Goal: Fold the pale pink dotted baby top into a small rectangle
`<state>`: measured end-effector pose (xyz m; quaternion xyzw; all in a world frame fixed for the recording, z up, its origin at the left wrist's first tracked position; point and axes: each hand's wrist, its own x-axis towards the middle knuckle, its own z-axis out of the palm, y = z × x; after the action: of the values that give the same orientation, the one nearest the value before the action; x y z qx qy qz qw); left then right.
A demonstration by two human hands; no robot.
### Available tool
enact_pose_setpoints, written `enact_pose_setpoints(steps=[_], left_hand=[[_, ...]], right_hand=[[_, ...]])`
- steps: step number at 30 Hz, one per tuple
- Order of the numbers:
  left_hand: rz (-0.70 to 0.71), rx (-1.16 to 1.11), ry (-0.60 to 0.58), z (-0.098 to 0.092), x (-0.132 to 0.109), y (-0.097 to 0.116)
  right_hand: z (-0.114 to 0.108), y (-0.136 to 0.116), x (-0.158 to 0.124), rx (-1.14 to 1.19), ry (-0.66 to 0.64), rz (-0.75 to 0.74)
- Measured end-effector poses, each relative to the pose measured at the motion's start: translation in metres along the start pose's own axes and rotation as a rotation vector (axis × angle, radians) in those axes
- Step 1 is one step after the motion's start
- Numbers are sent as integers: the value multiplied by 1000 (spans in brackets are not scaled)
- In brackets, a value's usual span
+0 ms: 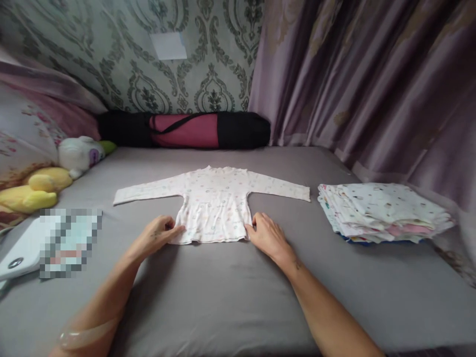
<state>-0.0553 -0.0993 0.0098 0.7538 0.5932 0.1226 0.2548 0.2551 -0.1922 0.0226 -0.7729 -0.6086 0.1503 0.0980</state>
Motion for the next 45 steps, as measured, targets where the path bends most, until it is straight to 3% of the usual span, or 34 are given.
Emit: enact_pose_setpoints(steps=[4, 9, 13, 21, 26, 30, 33, 35, 39, 45], left_hand=[[-49, -66, 26, -1, -4, 6], [34, -147, 34, 0, -7, 9], [79, -104, -12, -8, -6, 5], [70, -51, -135, -21, -7, -2], [87, 3, -129, -20, -9, -3], [166, 62, -72, -18, -9, -7], [331, 88, 82, -11, -8, -6], [470, 58, 109, -3, -7, -2], [651, 22, -44, 16, -7, 5], [641, 69, -151, 18, -7, 7]], right_hand=[[3, -12, -5, 16, 13, -22], [1, -13, -2, 95, 8, 49], [-8, -2, 2, 127, -33, -56], [-22, 9, 1, 0, -142, -128], [-26, 6, -2, -84, -163, -128], [-29, -7, -1, -208, -122, -228], [-21, -24, 7, -196, -101, -367], [-9, -36, 15, -121, -112, -459], [18, -55, 35, -56, -180, -487], [38, -62, 69, -85, -133, -394]])
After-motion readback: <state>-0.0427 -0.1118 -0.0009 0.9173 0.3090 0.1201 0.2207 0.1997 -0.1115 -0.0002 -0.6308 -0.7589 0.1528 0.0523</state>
